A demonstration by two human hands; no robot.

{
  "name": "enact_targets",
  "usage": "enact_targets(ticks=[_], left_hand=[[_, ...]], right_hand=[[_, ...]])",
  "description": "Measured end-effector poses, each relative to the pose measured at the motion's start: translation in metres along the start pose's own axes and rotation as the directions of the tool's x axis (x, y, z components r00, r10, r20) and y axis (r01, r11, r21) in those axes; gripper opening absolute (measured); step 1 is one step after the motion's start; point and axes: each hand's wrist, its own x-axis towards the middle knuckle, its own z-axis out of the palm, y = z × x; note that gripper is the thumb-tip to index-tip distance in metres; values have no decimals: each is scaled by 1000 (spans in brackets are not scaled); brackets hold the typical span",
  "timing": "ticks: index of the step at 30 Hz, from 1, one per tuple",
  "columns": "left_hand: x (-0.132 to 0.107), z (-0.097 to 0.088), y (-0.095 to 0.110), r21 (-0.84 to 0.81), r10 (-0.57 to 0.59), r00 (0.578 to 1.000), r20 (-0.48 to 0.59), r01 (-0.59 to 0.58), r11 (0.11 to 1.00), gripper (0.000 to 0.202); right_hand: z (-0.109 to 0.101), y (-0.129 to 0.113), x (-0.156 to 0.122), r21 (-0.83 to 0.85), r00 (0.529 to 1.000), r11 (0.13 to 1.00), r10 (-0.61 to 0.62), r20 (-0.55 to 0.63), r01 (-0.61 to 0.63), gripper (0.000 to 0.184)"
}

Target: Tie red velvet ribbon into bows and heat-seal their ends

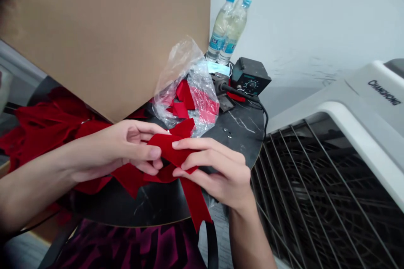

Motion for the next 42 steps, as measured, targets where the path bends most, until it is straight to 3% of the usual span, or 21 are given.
enact_targets(ticks=[4, 6, 8, 11, 14, 17, 20, 24, 29, 34, 36, 38, 40, 42], left_hand=[[-5, 0, 3, 63, 161, 980, -117, -154, 986, 24], [-8, 0, 4, 114, 243, 958, -153, -227, 967, 25], [-13, -1, 5, 175, 289, 945, -155, -262, 949, 23], [-22, -7, 8, 276, 333, 935, -123, -289, 916, 17], [-29, -17, 9, 312, 375, 925, -69, -337, 888, 14], [-32, -26, 4, 331, 468, 883, -39, -430, 840, 20], [-34, -31, -3, 330, 545, 836, -64, -498, 802, 28], [-39, -33, -7, 390, 609, 783, -126, -525, 756, 28], [-47, -32, -4, 473, 630, 758, -170, -498, 727, 24], [-48, -31, -7, 476, 652, 744, -146, -525, 706, 18], [-48, -29, -6, 502, 660, 742, -121, -528, 685, 15], [-48, -27, -1, 535, 670, 737, -91, -531, 657, 13], [-45, -26, 7, 569, 643, 764, -50, -507, 647, 19], [-36, -28, 13, 663, 589, 808, -1, -440, 605, 37]], right_hand=[[3, 3, 2, 39, 999, 998, 49, 21, -50, 33], [9, 2, 6, 182, 980, 964, 200, -18, -194, 48], [17, -1, 12, 356, 910, 853, 414, -15, -382, 57], [27, -9, 18, 474, 822, 711, 567, 51, -520, 32], [33, -19, 20, 434, 840, 757, 542, 2, -489, 12], [36, -27, 21, 187, 909, 906, 404, -108, -380, 21], [40, -32, 23, -14, 947, 958, 280, -156, -285, 25], [50, -37, 26, -94, 950, 965, 218, -225, -244, 19], [59, -44, 25, -81, 906, 937, 305, -294, -341, 21], [54, -48, 31, 32, 892, 909, 414, -181, -415, 31], [45, -50, 40, -58, 908, 906, 415, -65, -418, 32], [31, -52, 51, -197, 921, 910, 384, 63, -366, 20], [16, -53, 58, -291, 929, 906, 351, 118, -306, 7], [5, -52, 56, -334, 932, 888, 358, 66, -317, 6]])
